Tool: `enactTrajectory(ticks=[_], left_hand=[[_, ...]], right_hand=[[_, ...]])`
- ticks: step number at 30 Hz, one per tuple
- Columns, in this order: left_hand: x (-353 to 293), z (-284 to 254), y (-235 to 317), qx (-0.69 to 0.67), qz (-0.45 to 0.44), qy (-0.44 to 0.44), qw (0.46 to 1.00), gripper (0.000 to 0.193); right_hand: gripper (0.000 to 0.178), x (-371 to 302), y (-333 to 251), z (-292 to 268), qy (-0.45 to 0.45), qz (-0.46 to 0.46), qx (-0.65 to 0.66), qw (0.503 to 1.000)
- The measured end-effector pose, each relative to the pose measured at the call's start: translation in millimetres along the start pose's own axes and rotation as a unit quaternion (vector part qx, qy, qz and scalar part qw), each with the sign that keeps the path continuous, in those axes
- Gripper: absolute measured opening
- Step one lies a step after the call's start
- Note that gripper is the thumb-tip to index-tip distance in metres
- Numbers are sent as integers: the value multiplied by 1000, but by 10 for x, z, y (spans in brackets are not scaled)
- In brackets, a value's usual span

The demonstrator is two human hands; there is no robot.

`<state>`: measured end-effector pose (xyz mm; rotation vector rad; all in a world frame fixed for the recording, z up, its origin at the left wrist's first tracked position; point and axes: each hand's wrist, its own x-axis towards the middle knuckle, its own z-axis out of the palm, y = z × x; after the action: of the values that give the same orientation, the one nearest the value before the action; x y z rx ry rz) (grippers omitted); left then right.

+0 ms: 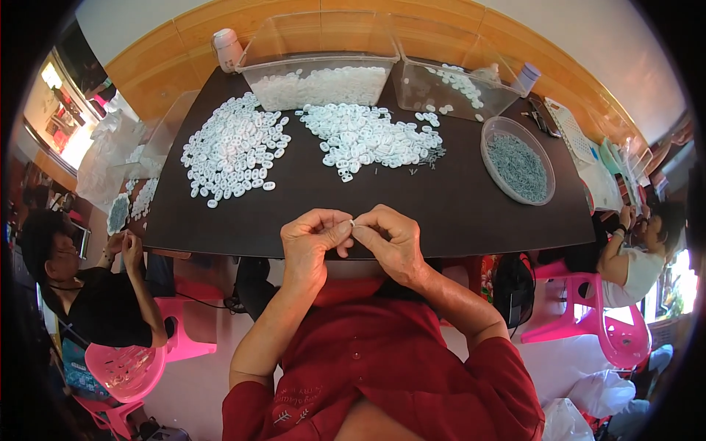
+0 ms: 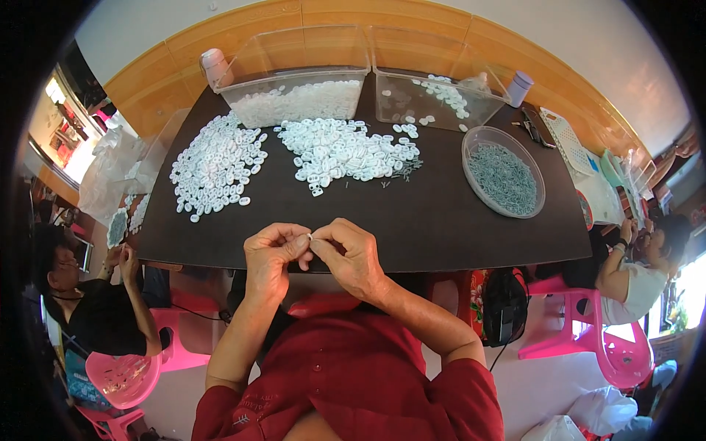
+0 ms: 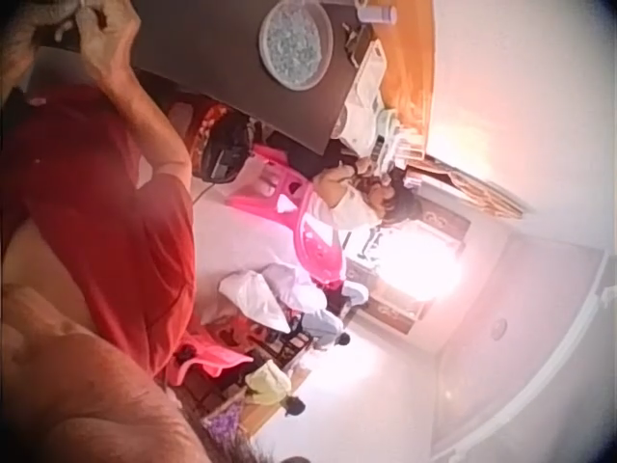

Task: The recorder is manually assembling small white plastic components at a workshop table.

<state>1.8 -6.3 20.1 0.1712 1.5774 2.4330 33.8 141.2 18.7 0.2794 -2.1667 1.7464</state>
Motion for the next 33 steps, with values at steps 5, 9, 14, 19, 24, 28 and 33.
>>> enactTrajectory(ticks=[5,9,14,19,24,28,33], left_hand=[[41,-36,6,-2,-16,-14,1000,9],[159,-132,-59,5,-23,-8,1000,8],[330,-109,-134,-11,-19,0,1000,7],[395,-132,-253,-19,-22,4,1000,8],[398,-129,-254,-34,-18,-4,999,8],[389,-131,-254,-36,-19,3,999,8],[402,-151,-236,-42,-23,9,999,7]], right_hand=[[2,60,-8,-17,-16,22,-7,1000],[7,275,138,-156,7,-62,-182,981],[5,679,471,-438,62,-10,-287,956],[10,791,676,-330,22,-64,-439,896],[13,826,773,-281,11,-88,-472,877],[13,849,796,-281,7,-114,-472,874],[12,777,665,-312,-8,-148,-389,909]])
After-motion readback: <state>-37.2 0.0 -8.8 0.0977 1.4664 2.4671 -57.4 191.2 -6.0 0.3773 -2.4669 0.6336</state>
